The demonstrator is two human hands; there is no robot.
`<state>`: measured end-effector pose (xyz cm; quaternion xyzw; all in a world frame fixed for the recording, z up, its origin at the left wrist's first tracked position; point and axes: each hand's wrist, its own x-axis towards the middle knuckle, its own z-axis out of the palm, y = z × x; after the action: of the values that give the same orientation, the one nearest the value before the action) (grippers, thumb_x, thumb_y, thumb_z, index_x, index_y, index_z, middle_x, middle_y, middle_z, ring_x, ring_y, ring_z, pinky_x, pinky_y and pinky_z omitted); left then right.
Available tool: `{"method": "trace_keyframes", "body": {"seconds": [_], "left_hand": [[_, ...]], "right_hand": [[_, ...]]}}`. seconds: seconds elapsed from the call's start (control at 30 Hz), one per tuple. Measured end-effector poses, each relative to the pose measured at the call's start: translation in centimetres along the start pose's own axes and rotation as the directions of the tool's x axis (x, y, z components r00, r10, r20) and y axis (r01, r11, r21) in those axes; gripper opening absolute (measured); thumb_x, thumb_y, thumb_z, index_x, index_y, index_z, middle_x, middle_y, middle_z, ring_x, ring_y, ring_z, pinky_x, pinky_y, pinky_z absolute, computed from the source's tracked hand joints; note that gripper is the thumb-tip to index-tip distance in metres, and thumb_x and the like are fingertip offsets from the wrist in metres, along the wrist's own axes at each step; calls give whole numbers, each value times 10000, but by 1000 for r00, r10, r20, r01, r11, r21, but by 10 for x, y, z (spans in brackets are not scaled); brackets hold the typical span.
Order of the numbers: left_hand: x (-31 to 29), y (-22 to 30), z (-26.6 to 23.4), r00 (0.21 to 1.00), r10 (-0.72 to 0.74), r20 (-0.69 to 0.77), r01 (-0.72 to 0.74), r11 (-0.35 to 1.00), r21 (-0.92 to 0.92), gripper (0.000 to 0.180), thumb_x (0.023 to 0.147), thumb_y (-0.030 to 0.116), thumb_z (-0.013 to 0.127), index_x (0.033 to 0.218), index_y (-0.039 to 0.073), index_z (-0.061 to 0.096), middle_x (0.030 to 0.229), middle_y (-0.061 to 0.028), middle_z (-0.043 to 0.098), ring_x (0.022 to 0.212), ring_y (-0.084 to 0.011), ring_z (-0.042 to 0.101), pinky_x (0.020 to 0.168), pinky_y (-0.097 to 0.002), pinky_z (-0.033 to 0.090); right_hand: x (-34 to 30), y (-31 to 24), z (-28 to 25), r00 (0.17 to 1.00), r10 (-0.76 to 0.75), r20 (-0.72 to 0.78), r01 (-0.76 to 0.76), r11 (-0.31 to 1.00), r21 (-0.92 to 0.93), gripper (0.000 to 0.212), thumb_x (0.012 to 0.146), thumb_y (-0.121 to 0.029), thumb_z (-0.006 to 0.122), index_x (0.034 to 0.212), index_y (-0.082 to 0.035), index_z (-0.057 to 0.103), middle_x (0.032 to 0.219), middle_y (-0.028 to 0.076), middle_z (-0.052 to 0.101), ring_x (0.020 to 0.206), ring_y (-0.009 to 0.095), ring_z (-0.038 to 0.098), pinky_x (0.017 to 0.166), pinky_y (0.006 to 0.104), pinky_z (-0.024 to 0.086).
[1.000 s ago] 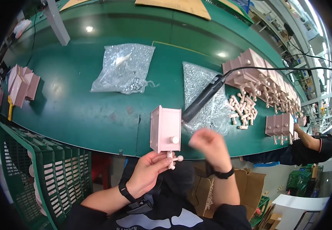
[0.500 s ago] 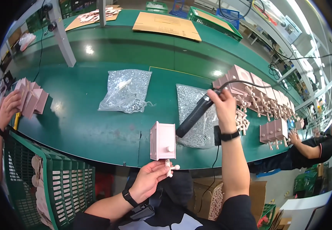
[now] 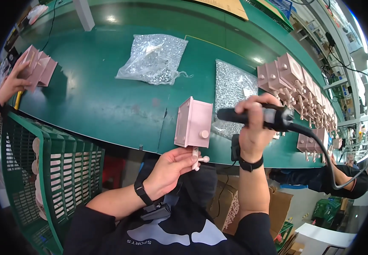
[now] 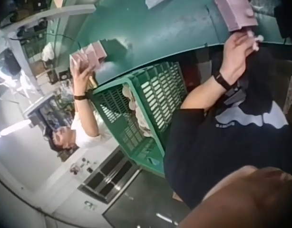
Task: The person assembles music boxes by picking up a pink box, inserting a white handle into the side, and securing it with a power screwdriver. They then place the finished box onto a stack on the workbench and repeat the process.
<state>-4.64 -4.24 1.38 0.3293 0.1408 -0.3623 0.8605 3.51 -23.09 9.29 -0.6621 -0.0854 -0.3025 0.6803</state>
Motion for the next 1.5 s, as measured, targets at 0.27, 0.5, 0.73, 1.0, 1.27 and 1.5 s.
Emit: {"method": "trace_keyframes", "body": {"seconds": [0.27, 0.5, 0.73, 1.0, 1.27, 1.5], "left_hand": [[-4, 6, -3, 1000, 0, -20, 0, 1000, -10, 234, 953, 41, 619, 1179, -22, 615, 1115, -107, 686, 1005, -185, 675, 927, -325, 540], [-2, 4, -2, 1000, -2, -21, 2, 1000, -17, 243, 949, 50, 632, 1180, -23, 615, 1078, -100, 694, 950, -170, 677, 924, -321, 539], [-2, 6, 1, 1000, 5, 27, -4, 999, -34, 242, 949, 61, 640, 1176, -20, 620, 1058, -91, 693, 929, -161, 670, 913, -313, 532], [-3, 2, -1, 1000, 17, 0, -17, 998, -52, 227, 942, 57, 648, 1157, -14, 635, 1052, -78, 695, 931, -154, 669, 901, -305, 532], [-3, -3, 3, 998, 39, -41, -41, 998, -46, 239, 954, 43, 629, 1186, -15, 627, 1101, -96, 704, 972, -135, 669, 882, -269, 529], [-3, -3, 4, 998, 38, -58, -40, 998, -42, 229, 953, 41, 627, 1176, -9, 632, 1081, -83, 702, 960, -136, 668, 879, -274, 530]], "right_hand": [[-34, -102, 4, 993, 119, 23, -121, 962, 245, 533, 847, -419, 747, 1060, -71, 403, 851, 98, 495, 510, 197, 531, 516, 346, 463], [-42, -97, 16, 991, 116, 71, -130, 960, 248, 575, 828, -458, 764, 1027, -75, 383, 847, 96, 495, 494, 203, 537, 515, 367, 463], [-42, -91, 21, 987, 125, 104, -145, 966, 213, 522, 854, -429, 719, 1033, -72, 384, 849, 96, 488, 506, 193, 535, 515, 359, 459], [-46, -92, 25, 976, 130, 173, -164, 967, 194, 501, 859, -412, 706, 1037, -70, 387, 859, 107, 497, 537, 195, 537, 533, 357, 462], [-48, -93, 34, 976, 158, 152, -173, 980, 96, 517, 871, -450, 697, 1017, -73, 375, 840, 104, 492, 502, 183, 536, 500, 341, 466], [-48, -97, 41, 972, 184, 144, -194, 979, 64, 531, 860, -458, 712, 1022, -73, 384, 860, 113, 503, 512, 186, 543, 509, 334, 472]]}}
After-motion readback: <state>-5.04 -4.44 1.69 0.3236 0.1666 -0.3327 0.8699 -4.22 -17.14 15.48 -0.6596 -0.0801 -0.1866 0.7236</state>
